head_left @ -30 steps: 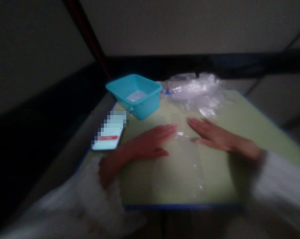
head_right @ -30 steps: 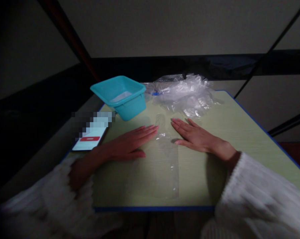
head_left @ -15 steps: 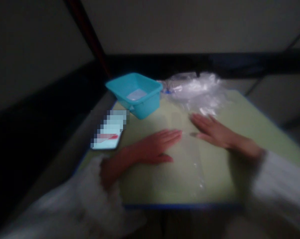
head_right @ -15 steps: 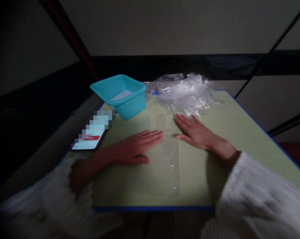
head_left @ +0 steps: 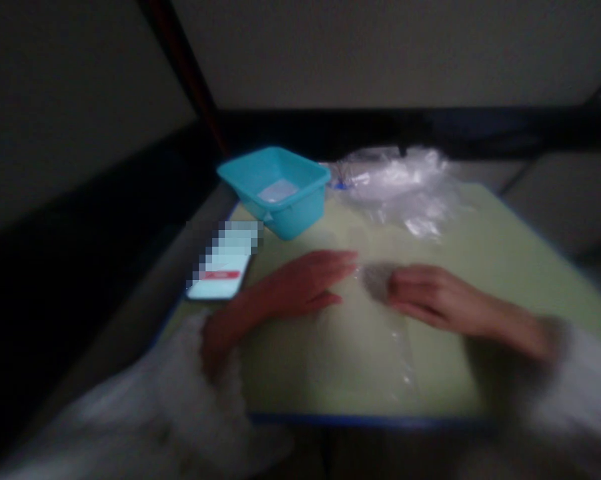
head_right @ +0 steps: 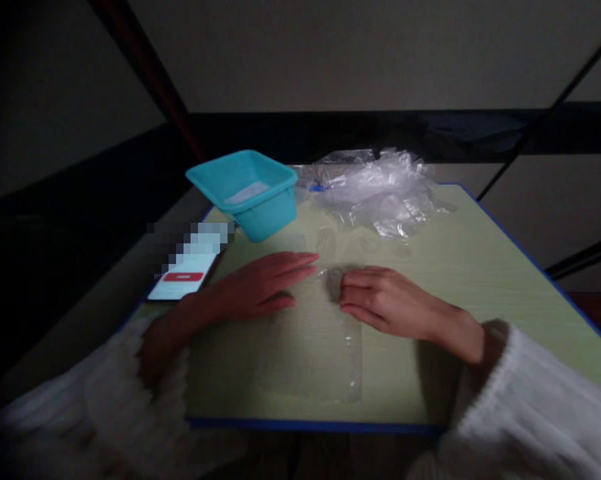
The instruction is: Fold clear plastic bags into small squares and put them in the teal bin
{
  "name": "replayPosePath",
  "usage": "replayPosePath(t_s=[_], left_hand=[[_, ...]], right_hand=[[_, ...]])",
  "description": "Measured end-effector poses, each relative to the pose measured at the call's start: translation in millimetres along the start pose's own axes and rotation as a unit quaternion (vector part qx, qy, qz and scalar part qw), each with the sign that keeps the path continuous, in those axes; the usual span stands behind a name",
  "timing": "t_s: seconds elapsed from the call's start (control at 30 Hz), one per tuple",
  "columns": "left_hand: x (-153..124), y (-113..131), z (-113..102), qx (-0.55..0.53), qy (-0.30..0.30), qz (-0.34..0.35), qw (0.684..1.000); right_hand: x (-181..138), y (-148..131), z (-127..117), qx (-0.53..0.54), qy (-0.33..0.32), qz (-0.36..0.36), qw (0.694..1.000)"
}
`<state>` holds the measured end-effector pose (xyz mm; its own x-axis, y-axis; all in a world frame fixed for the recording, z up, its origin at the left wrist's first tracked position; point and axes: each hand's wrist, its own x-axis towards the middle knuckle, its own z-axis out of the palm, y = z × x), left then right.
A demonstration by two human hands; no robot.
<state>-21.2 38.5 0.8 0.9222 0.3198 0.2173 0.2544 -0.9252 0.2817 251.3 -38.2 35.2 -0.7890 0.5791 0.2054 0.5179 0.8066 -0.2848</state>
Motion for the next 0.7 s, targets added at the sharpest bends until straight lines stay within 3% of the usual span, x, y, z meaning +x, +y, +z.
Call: replayPosePath(t_s=[0.13, 0.27, 0.47, 0.7], left_hand=[[4, 6, -14, -0.033, 0.019, -0.056, 0.998], [10, 19, -23, -0.184, -0.091, -0.046, 0.978], [11, 34, -30, -0.339, -0.221, -0.029, 0.914], [8, 27, -25, -0.387, -0.244, -0.057, 0.887]], right_hand=[[4, -17, -2, 0.113, -0.088, -0.011, 0.990], [4, -22, -7, 0.190, -0.138, 0.015, 0.972], [0, -33, -12, 0.164, -0.186, 0.017, 0.969], [-1, -40, -9, 0.141, -0.184, -0.011, 0.973]])
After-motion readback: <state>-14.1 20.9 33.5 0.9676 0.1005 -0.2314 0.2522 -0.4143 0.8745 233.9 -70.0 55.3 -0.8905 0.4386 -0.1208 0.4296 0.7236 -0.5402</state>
